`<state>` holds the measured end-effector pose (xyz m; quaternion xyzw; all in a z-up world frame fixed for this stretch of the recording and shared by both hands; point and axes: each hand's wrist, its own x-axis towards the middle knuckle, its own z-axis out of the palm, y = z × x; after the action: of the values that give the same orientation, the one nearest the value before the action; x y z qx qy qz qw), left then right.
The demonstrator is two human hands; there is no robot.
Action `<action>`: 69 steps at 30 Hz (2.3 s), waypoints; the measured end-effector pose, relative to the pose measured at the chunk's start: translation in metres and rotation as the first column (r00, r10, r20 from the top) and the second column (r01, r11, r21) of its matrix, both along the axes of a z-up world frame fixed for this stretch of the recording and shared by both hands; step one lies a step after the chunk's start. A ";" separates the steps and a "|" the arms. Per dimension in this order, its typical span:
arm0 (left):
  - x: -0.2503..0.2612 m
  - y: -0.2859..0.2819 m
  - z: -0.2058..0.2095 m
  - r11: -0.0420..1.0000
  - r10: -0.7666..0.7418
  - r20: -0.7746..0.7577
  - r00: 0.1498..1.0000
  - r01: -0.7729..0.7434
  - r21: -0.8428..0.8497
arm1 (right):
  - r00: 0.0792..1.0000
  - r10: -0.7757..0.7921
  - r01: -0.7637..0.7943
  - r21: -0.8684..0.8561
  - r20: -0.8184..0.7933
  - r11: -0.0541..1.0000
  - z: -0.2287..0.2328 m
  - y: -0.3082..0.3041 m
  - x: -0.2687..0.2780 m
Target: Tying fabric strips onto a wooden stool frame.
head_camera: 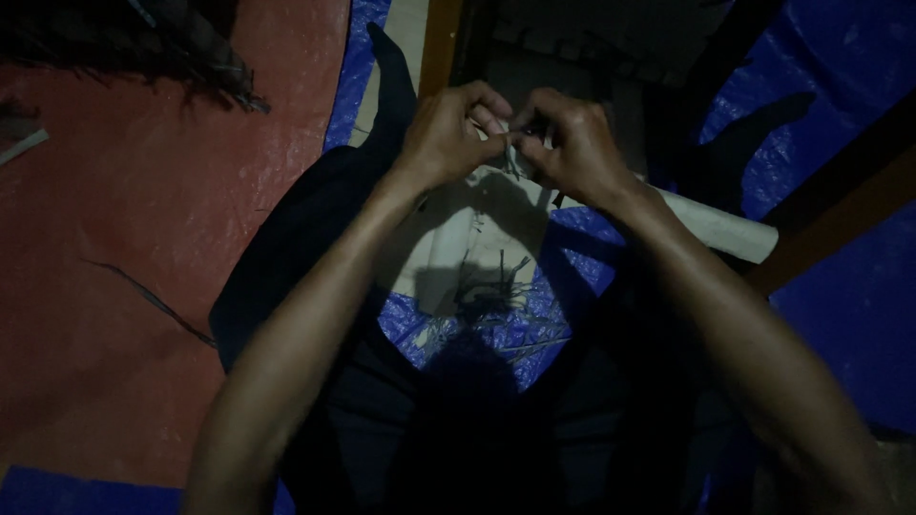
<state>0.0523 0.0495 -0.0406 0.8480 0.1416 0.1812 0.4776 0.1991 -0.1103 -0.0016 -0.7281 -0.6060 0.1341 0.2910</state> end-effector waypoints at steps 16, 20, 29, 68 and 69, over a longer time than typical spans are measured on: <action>-0.001 0.000 -0.017 0.998 -0.003 0.110 0.994 0.009 -0.054 | 0.998 0.023 -0.021 0.049 -0.057 0.999 -0.007 0.001 0.007; 0.000 0.000 -0.019 1.000 0.017 0.080 0.997 -0.015 -0.019 | 1.000 -0.004 0.004 0.035 0.011 0.999 -0.009 0.003 0.000; -0.004 -0.008 -0.006 0.998 0.065 0.058 0.996 -0.064 -0.027 | 0.988 0.031 -0.055 0.154 0.151 0.986 -0.003 -0.004 -0.008; -0.004 -0.021 -0.015 0.954 0.199 0.147 0.969 -0.226 0.196 | 0.972 0.085 -0.118 0.144 0.218 0.982 0.009 -0.033 -0.014; -0.004 -0.021 -0.013 0.955 0.199 0.150 0.969 -0.226 0.194 | 0.971 0.086 -0.122 0.150 0.224 0.981 0.010 -0.034 -0.014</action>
<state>0.0479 0.0290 -0.0534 0.8600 0.1810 0.2997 0.3713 0.1849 -0.1440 0.0085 -0.6794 -0.6804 0.0192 0.2741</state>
